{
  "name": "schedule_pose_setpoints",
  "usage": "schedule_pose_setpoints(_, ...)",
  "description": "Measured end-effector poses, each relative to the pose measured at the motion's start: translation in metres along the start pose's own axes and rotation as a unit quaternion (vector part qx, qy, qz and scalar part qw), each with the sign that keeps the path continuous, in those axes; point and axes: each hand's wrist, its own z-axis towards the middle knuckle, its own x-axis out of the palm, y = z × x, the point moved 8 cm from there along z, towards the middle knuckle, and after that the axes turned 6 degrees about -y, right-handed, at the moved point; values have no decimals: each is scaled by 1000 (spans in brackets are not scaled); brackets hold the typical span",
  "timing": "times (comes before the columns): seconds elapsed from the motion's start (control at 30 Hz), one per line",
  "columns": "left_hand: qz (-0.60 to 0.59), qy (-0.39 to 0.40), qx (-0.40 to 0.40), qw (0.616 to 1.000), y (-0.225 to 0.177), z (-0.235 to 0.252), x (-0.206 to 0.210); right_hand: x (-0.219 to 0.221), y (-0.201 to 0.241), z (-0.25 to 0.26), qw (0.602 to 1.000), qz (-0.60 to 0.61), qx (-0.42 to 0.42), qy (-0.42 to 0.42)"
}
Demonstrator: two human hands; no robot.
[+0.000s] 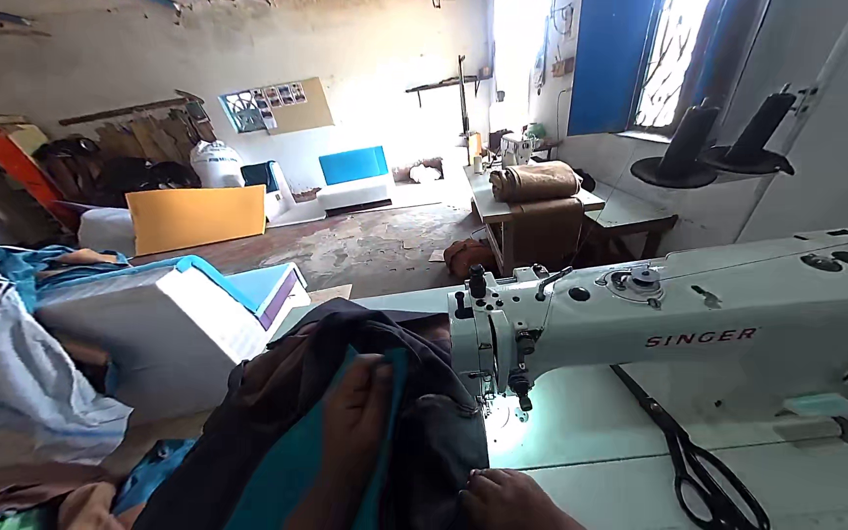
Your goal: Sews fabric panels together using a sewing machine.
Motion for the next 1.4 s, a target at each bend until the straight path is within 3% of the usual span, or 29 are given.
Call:
schedule_pose_setpoints(0.07,169,189,-82,964,14,-18,43,-1,5,-3,999,-5,39,5)
schedule_pose_setpoints(0.13,273,422,-172,847,39,-51,86,-6,7,-6,998,2,63,0)
schedule_pose_setpoints(0.2,325,512,-200,770,57,-75,110,-8,8,-11,998,2,61,-27)
schedule_pose_setpoints(0.4,364,490,-266,746,89,-87,122,-6,8,-15,996,18,87,-7)
schedule_pose_setpoints(0.53,318,467,-303,768,99,-88,118,-15,-6,-12,967,123,222,21)
schedule_pose_setpoints(0.6,297,455,-311,779,102,-86,117,-19,-16,-8,956,153,248,18)
schedule_pose_setpoints(0.7,287,455,-320,780,105,-86,116,-13,-23,2,938,185,268,116)
schedule_pose_setpoints(0.77,283,459,-325,777,105,-86,117,-10,-23,3,947,170,245,124)
schedule_pose_setpoints(0.87,278,461,-321,779,105,-86,116,-13,-22,-1,970,110,210,45)
schedule_pose_setpoints(1.07,270,437,-340,787,105,-89,113,-14,-24,-12,968,85,237,2)
schedule_pose_setpoints(1.2,296,435,-335,782,101,-90,114,-12,-23,-13,978,48,204,-21)
schedule_pose_setpoints(1.33,340,418,-339,771,92,-90,117,-8,-21,-12,974,39,221,22)
schedule_pose_setpoints(1.4,371,417,-282,780,83,-87,122,-8,-17,-10,972,32,226,62)
